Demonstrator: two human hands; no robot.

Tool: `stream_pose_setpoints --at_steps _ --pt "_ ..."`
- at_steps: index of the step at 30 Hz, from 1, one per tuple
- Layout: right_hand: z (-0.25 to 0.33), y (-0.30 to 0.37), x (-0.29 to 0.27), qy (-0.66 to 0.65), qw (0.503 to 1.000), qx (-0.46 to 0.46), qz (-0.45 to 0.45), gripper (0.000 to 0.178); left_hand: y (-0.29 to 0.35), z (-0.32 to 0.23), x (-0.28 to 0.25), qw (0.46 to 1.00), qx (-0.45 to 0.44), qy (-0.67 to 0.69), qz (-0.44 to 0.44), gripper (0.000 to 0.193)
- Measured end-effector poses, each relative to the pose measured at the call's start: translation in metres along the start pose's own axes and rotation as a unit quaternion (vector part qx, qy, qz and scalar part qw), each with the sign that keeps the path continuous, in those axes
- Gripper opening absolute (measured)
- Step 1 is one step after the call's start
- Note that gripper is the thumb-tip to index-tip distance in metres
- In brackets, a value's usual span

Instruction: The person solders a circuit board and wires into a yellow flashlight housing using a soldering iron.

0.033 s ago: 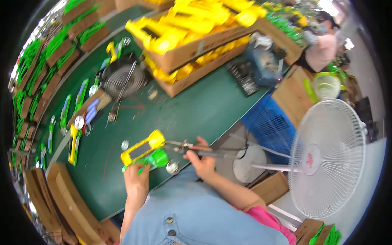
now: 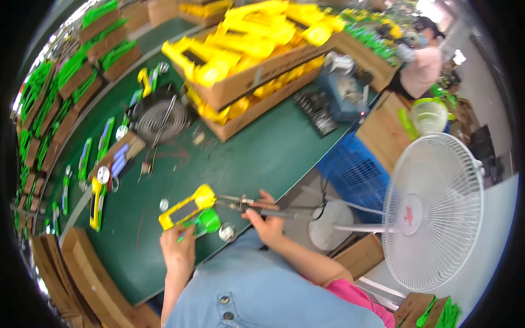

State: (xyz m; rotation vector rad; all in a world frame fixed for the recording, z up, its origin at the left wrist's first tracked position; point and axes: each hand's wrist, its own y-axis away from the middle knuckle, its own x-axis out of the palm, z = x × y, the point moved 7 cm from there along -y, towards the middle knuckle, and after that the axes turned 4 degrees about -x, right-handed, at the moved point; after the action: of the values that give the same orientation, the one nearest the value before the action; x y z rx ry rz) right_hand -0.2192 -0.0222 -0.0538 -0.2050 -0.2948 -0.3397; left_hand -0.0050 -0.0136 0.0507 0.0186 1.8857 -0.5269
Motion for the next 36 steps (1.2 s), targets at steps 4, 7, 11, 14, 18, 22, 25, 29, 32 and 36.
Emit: stream_pose_setpoints --at_steps 4,7,11,14,18,22,25,29,32,36 --pt "0.014 -0.013 -0.012 0.116 0.986 -0.114 0.045 0.017 -0.020 0.057 -0.004 0.989 -0.141 -0.033 -0.029 0.036" --pt "0.012 -0.023 -0.020 0.200 0.968 -0.139 0.054 0.016 -0.015 0.107 0.033 0.976 -0.167 -0.128 0.055 0.028" --pt "0.013 -0.041 -0.031 0.251 0.954 -0.167 -0.002 0.016 0.000 0.109 0.022 0.981 -0.194 -0.028 0.013 0.024" --pt "0.002 -0.056 -0.045 0.237 0.957 -0.158 -0.054 0.016 0.035 0.086 -0.013 0.970 -0.180 0.017 -0.164 0.026" --pt "0.006 -0.074 -0.048 0.194 0.970 -0.123 -0.076 0.022 0.053 0.062 -0.001 0.977 -0.122 0.157 -0.081 0.040" --pt "0.007 -0.085 -0.044 0.192 0.964 -0.159 -0.088 0.022 0.042 0.073 0.006 0.983 -0.055 0.166 -0.059 0.043" --pt "-0.005 -0.086 -0.047 0.208 0.961 -0.165 -0.084 0.022 0.001 0.082 -0.041 0.991 0.019 0.113 -0.066 0.053" --pt "-0.010 -0.081 -0.051 0.269 0.945 -0.159 -0.098 0.023 -0.080 0.156 -0.108 0.987 -0.058 -0.012 -0.147 0.056" --pt "-0.005 -0.078 -0.048 0.265 0.945 -0.164 -0.097 0.023 -0.159 0.242 -0.110 0.980 -0.088 -0.051 -0.174 0.037" --pt "-0.012 -0.077 -0.052 0.271 0.942 -0.169 -0.108 0.023 -0.207 0.380 -0.060 0.940 -0.232 -0.085 -0.235 0.039"
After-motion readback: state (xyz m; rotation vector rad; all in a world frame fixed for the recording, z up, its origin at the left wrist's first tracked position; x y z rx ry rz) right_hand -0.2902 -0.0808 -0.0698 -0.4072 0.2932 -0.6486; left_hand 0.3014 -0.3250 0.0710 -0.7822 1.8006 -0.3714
